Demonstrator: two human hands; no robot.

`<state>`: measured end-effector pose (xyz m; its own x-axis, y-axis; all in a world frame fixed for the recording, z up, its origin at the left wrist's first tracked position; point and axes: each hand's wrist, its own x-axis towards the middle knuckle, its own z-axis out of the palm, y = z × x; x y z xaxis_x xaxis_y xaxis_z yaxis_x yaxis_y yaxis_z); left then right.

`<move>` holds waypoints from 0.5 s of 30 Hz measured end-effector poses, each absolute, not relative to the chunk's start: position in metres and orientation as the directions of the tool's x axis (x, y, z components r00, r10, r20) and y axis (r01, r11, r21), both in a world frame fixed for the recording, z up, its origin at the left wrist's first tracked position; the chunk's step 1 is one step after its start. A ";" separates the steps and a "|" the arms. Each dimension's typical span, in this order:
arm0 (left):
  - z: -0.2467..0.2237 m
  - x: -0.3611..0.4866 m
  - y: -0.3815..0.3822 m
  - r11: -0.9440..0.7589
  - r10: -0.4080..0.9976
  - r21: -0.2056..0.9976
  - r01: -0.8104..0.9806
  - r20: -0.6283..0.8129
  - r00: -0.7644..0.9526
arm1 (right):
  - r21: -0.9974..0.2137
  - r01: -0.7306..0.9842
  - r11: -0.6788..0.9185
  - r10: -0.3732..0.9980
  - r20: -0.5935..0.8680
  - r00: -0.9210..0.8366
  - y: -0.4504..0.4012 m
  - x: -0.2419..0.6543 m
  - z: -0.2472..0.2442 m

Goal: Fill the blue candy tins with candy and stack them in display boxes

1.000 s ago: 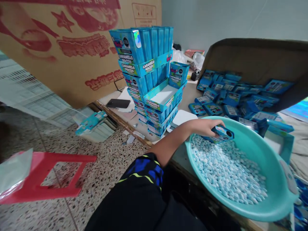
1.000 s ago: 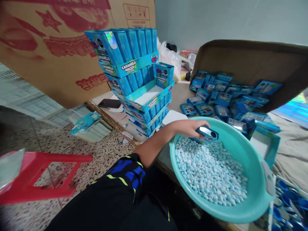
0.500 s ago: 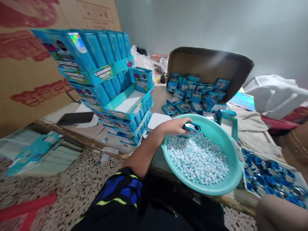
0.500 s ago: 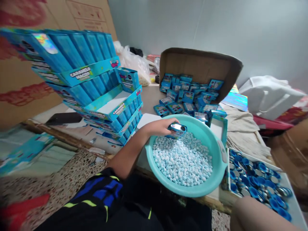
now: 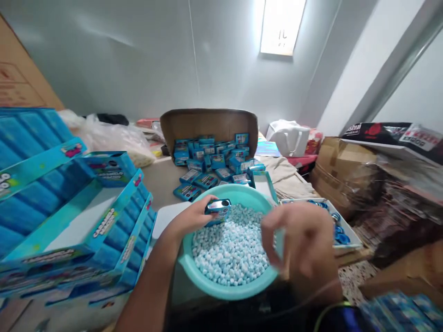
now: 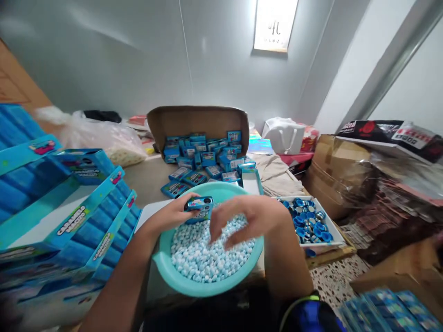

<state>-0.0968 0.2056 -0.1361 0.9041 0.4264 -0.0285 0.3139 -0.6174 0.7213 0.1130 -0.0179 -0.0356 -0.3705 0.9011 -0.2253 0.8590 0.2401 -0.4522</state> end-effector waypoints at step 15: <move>-0.140 -0.094 0.195 -0.464 0.571 0.794 0.393 -0.071 0.818 | -0.077 0.892 0.446 0.733 -0.540 -0.413 0.095 0.003 -0.112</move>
